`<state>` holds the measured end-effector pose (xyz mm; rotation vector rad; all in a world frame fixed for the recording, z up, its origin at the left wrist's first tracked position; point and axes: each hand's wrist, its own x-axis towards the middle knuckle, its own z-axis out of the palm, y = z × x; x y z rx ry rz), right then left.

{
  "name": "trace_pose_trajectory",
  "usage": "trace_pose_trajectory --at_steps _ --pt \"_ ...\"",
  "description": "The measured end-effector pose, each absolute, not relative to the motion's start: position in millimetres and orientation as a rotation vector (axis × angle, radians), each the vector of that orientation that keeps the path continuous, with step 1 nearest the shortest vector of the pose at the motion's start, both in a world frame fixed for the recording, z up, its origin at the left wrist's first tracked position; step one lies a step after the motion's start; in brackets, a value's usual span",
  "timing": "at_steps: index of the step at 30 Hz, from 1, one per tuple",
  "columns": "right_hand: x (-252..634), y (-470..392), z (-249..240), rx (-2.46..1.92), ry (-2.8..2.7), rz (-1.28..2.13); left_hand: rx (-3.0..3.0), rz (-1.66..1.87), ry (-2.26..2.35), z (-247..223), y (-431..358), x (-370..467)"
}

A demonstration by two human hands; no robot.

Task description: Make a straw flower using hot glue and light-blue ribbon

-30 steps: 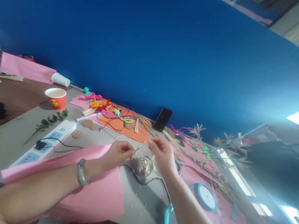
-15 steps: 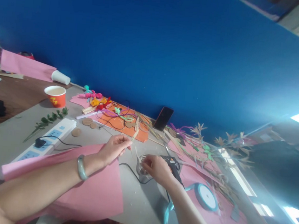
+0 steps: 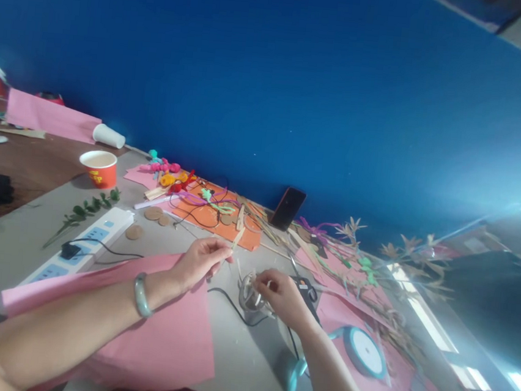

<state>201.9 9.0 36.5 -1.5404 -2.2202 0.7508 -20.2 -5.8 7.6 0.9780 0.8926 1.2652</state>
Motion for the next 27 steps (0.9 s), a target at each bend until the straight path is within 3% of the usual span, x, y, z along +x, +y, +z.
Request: trace_pose_trajectory --at_steps 11,22,27 --pt "214 16 26 -1.475 -1.852 1.265 1.018 1.237 0.935 8 -8 -18" --pt "211 17 33 -1.542 -1.823 1.151 1.058 1.211 0.912 9 -9 -18" --pt "211 19 35 -1.53 -1.982 0.857 1.034 1.228 0.945 11 -9 -18"
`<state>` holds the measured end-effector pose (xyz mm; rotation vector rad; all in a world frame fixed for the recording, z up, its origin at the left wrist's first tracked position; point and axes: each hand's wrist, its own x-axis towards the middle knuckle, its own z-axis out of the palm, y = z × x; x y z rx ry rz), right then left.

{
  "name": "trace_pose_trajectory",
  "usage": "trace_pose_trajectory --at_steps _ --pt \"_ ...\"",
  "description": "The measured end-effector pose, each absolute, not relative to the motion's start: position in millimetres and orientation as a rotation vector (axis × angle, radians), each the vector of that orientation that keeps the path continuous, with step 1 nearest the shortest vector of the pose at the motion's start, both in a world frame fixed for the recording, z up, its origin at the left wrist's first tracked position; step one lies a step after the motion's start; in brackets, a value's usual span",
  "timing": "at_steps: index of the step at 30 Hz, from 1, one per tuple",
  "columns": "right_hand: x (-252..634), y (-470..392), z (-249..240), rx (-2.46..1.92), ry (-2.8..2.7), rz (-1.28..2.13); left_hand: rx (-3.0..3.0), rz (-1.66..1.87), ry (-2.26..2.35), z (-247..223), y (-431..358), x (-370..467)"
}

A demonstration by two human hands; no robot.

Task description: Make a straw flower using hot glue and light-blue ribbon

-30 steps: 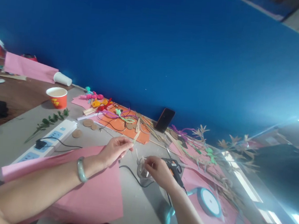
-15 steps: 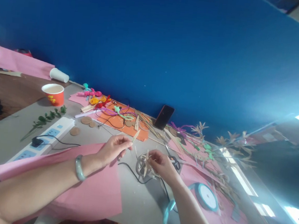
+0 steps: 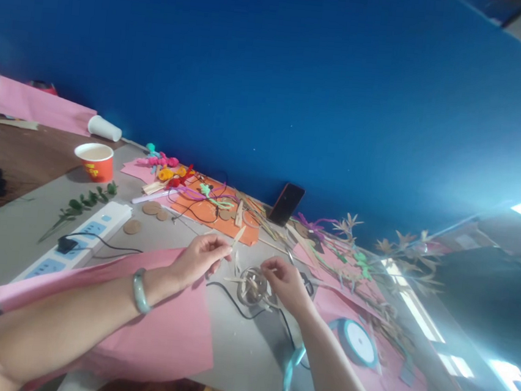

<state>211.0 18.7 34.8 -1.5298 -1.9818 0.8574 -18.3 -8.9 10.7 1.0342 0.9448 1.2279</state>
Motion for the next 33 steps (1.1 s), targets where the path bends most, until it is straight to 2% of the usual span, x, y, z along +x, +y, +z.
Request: trace_pose_trajectory --at_steps 4,7,17,28,33 --pt "200 24 35 -1.519 -2.304 0.532 1.011 1.255 0.988 12 -9 -18" --pt "189 35 35 -1.519 -2.515 0.427 1.013 1.274 1.002 11 -8 -18" --pt "163 79 24 -1.535 -2.555 0.555 1.003 1.278 0.982 10 -6 -19" --pt "177 66 40 -1.48 -2.44 0.567 0.951 1.282 1.009 14 -7 -18" --pt "178 67 33 -1.475 -2.491 0.608 0.998 1.259 0.994 3 -4 -18"
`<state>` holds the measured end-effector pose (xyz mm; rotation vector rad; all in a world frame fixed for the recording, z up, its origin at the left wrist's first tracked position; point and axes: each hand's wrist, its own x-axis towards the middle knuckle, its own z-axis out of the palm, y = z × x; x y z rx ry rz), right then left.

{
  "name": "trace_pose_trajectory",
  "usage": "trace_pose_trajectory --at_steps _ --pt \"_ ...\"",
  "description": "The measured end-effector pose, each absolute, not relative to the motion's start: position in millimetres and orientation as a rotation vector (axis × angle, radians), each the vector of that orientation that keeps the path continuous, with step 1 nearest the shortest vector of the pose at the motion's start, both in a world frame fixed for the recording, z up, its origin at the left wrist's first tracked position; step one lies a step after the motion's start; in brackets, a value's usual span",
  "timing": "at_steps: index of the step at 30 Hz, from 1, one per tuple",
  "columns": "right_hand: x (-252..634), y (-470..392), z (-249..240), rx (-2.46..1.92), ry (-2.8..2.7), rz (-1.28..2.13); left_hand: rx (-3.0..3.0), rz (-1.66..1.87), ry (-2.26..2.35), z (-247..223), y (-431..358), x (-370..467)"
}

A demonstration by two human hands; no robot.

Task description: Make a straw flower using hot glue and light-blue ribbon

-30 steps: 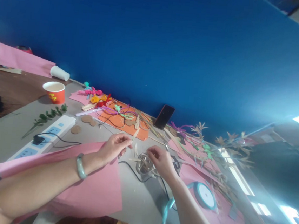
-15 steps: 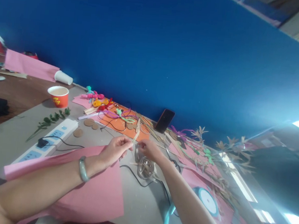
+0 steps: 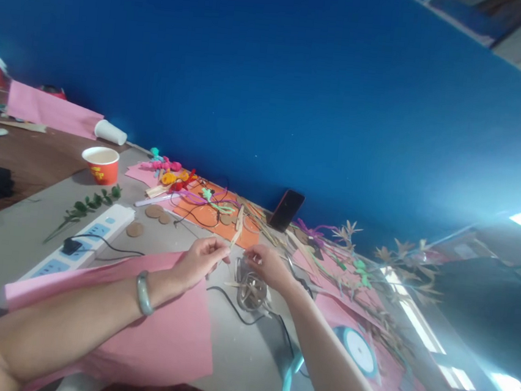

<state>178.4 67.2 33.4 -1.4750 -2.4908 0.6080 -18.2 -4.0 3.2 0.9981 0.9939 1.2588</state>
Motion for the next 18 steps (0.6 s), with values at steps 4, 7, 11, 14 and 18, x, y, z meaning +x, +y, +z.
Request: trace_pose_trajectory --at_steps 4,7,11,14,18 --pt "170 75 19 -1.506 -2.524 0.681 0.999 1.274 0.982 1 -3 -19" --pt "166 78 15 -1.532 -2.513 0.71 0.974 1.279 0.974 5 -4 -19" --pt "171 74 28 -1.497 -2.473 0.726 0.924 1.294 0.962 11 -5 -18" --pt "176 66 43 -1.43 -2.402 0.746 0.857 1.259 0.957 16 -5 -19" --pt "176 51 54 -1.168 -2.035 1.022 0.774 1.196 0.907 20 -5 -20"
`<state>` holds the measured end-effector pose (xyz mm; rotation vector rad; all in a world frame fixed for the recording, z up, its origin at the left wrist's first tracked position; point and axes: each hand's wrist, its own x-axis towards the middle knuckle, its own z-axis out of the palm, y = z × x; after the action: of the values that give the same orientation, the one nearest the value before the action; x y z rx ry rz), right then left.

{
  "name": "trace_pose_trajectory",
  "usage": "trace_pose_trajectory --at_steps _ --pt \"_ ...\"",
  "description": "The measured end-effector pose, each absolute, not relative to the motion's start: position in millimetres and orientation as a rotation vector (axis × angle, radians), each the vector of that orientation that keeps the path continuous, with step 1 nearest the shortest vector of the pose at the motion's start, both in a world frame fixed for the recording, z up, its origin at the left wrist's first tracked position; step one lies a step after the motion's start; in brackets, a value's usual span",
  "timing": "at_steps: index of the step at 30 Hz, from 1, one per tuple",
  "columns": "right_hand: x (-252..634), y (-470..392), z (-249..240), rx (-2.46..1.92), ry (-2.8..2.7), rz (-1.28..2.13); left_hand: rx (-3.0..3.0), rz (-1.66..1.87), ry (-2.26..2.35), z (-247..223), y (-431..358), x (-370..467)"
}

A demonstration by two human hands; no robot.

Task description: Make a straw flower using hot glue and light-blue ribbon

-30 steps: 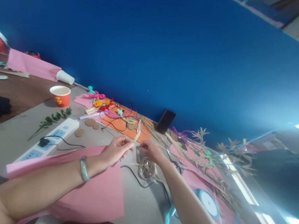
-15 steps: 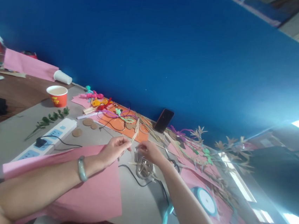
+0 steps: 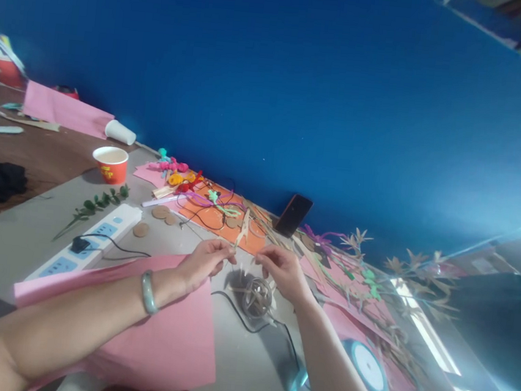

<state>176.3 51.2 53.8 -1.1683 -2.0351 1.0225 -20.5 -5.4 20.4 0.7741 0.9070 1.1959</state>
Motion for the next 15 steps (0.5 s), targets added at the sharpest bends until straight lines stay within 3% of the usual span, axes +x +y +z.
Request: trace_pose_trajectory --at_steps 15 --pt "176 30 47 -0.908 -1.688 1.144 0.71 1.067 0.642 13 -4 -21"
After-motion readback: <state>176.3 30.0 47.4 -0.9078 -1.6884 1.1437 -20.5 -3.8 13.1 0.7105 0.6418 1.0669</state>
